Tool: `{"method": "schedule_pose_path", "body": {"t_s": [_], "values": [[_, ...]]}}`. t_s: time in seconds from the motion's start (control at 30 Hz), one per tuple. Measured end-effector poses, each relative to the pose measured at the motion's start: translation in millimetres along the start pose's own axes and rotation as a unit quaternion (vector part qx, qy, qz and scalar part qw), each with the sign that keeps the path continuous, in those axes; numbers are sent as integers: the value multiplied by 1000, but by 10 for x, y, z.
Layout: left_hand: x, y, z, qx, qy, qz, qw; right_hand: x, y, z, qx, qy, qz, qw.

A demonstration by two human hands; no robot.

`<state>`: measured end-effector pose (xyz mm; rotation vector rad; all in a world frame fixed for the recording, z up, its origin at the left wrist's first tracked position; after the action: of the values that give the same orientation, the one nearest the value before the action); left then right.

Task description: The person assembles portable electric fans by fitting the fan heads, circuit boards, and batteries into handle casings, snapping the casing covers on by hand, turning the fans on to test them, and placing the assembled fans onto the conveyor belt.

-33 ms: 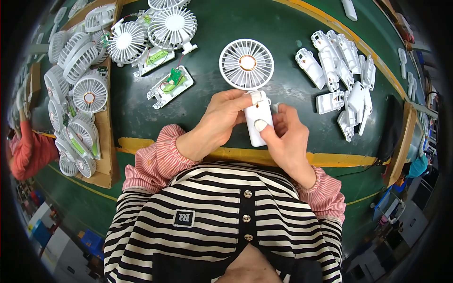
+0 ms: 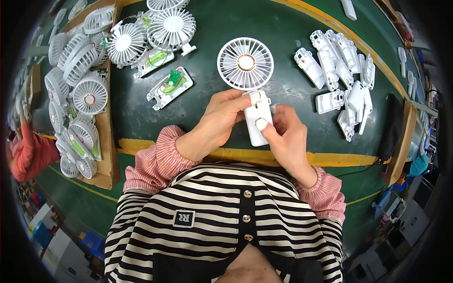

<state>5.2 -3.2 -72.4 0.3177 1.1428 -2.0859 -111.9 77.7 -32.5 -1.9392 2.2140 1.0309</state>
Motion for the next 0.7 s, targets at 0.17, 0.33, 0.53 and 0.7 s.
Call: {"method": "schedule_pose_path", "body": {"t_s": [0.17, 0.33, 0.53, 0.7], "values": [[-5, -51, 25, 0, -14, -62, 998, 128, -131, 48, 287, 4, -133, 949], [-43, -67, 57, 4, -53, -78, 996, 125, -170, 35, 372, -7, -154, 915], [-55, -69, 40, 4, -68, -82, 994, 99, -172, 29, 357, 5, -146, 923], [-74, -98, 40, 4, -75, -89, 993, 100, -189, 5, 351, 8, -130, 927]]}}
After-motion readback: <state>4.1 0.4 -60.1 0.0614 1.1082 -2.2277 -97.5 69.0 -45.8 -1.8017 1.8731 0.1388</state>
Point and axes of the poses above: each hand's wrist, its own x-axis towards the middle knuckle, its own y-axis out of the back of the hand, z = x × y, the point moved 3 cm from there along x, towards the middle knuckle, and after that the axes turned 8 degrees about -z, right-handed, at the moved point
